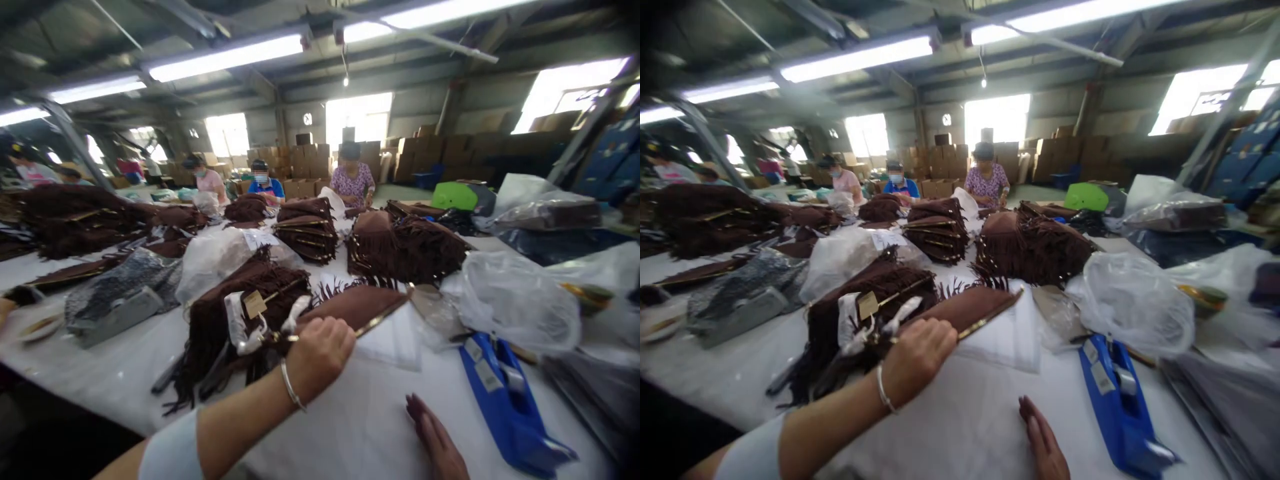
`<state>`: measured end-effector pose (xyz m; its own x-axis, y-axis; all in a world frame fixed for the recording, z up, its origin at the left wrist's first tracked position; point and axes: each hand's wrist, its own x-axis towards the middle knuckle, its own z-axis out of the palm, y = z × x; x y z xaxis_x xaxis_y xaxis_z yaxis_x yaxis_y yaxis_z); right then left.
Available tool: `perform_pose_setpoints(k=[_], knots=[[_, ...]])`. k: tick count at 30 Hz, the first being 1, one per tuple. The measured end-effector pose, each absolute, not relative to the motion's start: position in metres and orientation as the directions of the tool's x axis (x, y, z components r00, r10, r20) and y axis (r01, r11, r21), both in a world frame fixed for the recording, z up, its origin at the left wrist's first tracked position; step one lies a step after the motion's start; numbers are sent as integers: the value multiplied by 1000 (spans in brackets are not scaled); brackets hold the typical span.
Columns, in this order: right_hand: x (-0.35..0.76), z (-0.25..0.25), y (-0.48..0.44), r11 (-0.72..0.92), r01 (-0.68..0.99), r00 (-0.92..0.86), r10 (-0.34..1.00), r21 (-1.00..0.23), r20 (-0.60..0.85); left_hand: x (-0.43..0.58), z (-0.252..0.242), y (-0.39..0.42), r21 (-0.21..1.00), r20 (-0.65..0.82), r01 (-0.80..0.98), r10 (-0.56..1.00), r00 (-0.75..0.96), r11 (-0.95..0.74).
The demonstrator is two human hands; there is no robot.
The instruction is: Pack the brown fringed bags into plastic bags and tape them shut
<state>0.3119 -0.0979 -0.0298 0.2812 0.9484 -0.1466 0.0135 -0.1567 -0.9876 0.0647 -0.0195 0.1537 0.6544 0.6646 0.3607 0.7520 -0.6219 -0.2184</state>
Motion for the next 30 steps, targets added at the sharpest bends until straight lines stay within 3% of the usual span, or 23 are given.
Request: perform_pose_setpoints(k=[2,4,7,11,14,17,19,20,22,23,25,28,30], knots=[[324,-31,-104,-183,-316,271,923,-931,-274,108,80,-59,-120,287,711,661,693,-693],[334,-32,-107,-208,-530,240,893,-822,-381,133,21,-93,-27,255,695,667,699,-718],[342,-32,-104,-285,-588,238,834,-757,-499,135,-23,-122,74,249,671,666,704,-737],[348,-35,-102,-350,-551,264,788,-758,-556,89,-14,-125,248,308,504,561,769,-827],[356,-34,-117,-414,-516,259,759,-750,-597,38,4,-120,417,353,542,680,643,-729],[358,-22,-144,-708,-214,70,676,-673,-734,-9,4,-112,474,316,719,861,400,-508],[346,-6,-156,-722,104,-2,687,-684,-727,-29,-3,-105,443,229,800,914,335,-404],[335,3,-157,-620,240,-20,767,-747,-642,-34,-6,-100,425,183,830,932,313,-362],[306,19,-150,-207,450,-125,949,-869,-290,-37,-12,-90,399,120,872,959,259,-285],[291,25,-143,47,520,-238,967,-853,-91,-35,-14,-85,391,111,883,966,233,-258],[262,30,-126,462,571,-507,849,-678,151,-28,-17,-75,375,110,903,977,180,-209],[238,22,-107,708,570,-716,677,-417,170,-18,-21,-62,360,103,921,988,119,-149],[236,13,-104,731,573,-734,659,-370,164,-15,-25,-55,373,96,920,991,92,-122]])
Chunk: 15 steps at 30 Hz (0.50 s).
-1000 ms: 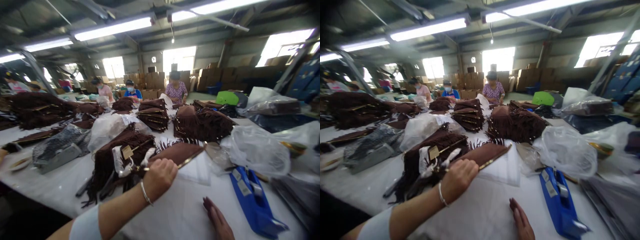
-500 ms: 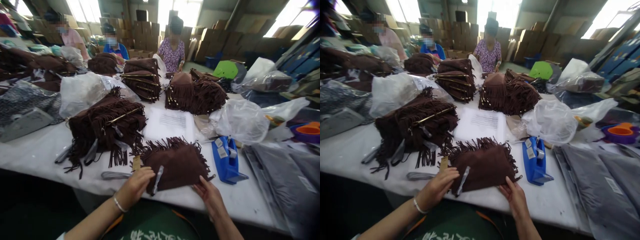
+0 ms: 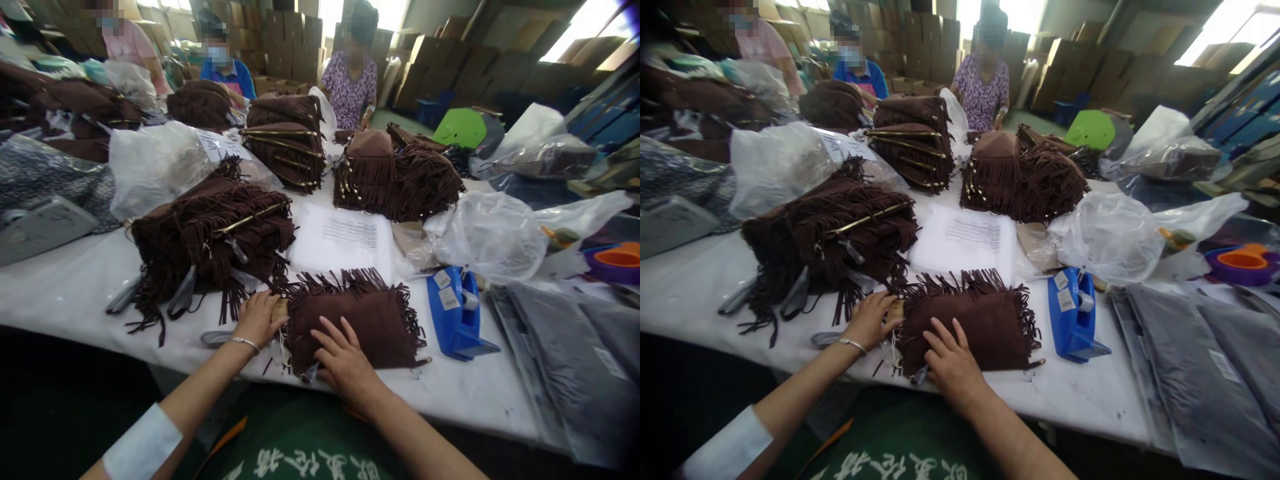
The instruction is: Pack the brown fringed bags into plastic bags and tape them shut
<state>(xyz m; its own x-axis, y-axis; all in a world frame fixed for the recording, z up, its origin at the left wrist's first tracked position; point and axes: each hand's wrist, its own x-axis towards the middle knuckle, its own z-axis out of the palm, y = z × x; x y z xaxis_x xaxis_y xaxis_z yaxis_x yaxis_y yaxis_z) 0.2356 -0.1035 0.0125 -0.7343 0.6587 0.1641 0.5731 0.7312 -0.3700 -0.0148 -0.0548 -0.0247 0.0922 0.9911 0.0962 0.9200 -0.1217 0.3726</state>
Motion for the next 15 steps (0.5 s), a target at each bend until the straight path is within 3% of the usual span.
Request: perform_pose_setpoints(k=[6,11,15], knots=[[255,6,-122,662,573,-711,695,-483,110,-22,-11,-59,487,150,868,988,27,-97],[251,16,-136,565,541,-678,731,-623,75,-40,35,-115,614,326,753,945,29,-235],[217,28,-124,506,481,-594,789,-716,158,-49,39,-176,742,246,633,968,48,-220]])
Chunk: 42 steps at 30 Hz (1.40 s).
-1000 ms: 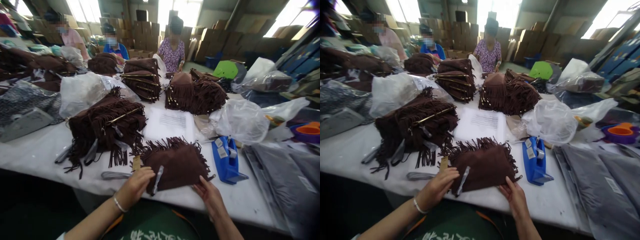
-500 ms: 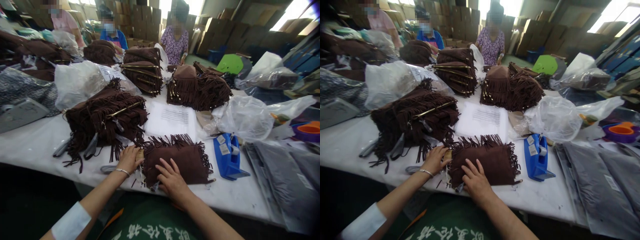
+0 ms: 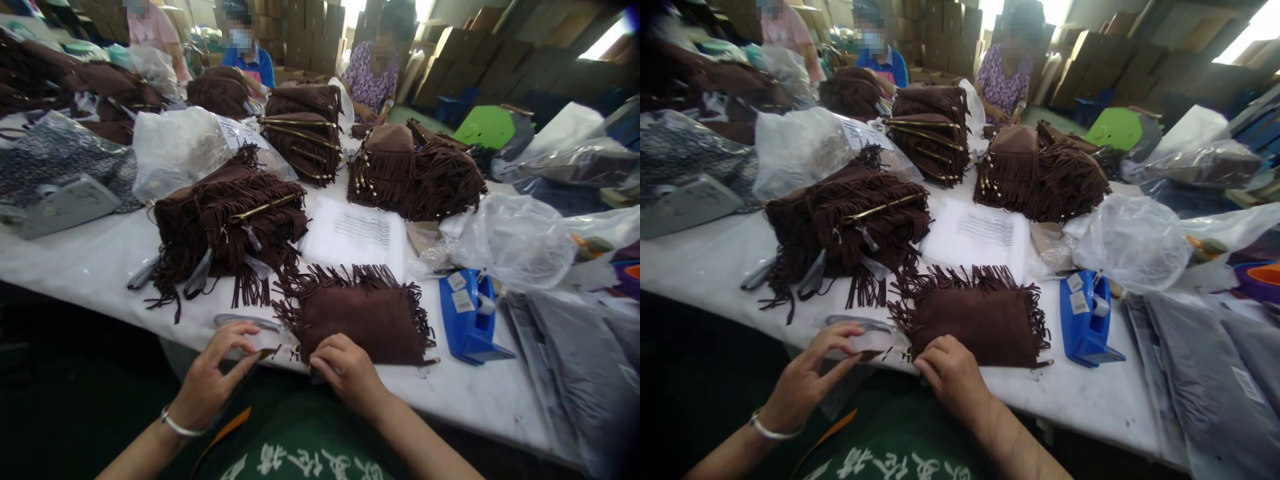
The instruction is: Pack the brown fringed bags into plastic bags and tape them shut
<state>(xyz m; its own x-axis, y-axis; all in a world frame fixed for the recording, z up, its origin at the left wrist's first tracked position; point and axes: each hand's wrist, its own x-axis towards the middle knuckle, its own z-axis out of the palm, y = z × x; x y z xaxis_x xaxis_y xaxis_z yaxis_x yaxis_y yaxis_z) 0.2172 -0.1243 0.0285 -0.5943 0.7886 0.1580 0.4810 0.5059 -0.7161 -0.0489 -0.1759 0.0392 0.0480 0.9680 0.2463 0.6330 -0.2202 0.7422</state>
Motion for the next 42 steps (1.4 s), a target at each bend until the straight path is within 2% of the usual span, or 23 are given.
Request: perform_pose_setpoints(k=[2,4,7,9,10,12,14,16,18,20,22,24,26,28,30,33,35,37,42], knots=[[185,32,-111,543,457,-611,767,-704,195,-46,28,-201,797,159,577,984,84,-178],[147,31,-97,615,486,-667,720,-621,191,-40,15,-219,816,113,555,986,125,-164],[96,24,-80,704,532,-762,641,-471,97,-32,0,-233,768,147,605,977,152,-210],[83,23,-75,724,525,-789,611,-446,64,-32,-3,-236,726,190,643,970,152,-243],[85,25,-73,723,511,-792,607,-466,74,-34,-3,-236,720,193,653,972,137,-235],[108,33,-74,663,446,-767,630,-601,126,-40,0,-233,744,139,653,989,55,-142],[148,44,-78,468,317,-681,718,-825,145,-47,4,-228,785,-7,617,998,-67,47],[195,50,-89,199,188,-572,818,-962,57,-54,7,-221,809,-155,546,975,-160,218],[237,47,-107,26,154,-457,888,-988,-48,-58,9,-214,829,-243,472,954,-178,300],[268,35,-131,-23,164,-419,903,-986,-90,-57,12,-206,855,-276,437,959,-69,278],[285,19,-152,46,181,-497,866,-982,-51,-53,17,-200,876,-304,434,939,161,209],[294,9,-163,183,196,-644,765,-963,14,-47,22,-194,883,-352,439,853,385,166],[298,11,-162,293,193,-750,659,-936,52,-40,23,-186,880,-417,427,765,491,206],[298,21,-152,362,202,-755,649,-910,91,-31,18,-177,865,-477,396,751,456,309],[294,30,-139,457,305,-707,697,-835,123,-20,11,-167,830,-528,381,793,303,407],[279,25,-124,636,526,-713,692,-564,114,-4,2,-157,778,-571,391,814,110,493],[270,11,-117,711,561,-751,653,-424,102,5,1,-155,773,-590,364,800,111,520],[266,-6,-111,740,552,-757,638,-385,141,10,2,-155,779,-600,322,789,133,538],[268,-23,-95,746,538,-679,660,-393,322,22,-2,-134,787,-603,243,791,106,568]])
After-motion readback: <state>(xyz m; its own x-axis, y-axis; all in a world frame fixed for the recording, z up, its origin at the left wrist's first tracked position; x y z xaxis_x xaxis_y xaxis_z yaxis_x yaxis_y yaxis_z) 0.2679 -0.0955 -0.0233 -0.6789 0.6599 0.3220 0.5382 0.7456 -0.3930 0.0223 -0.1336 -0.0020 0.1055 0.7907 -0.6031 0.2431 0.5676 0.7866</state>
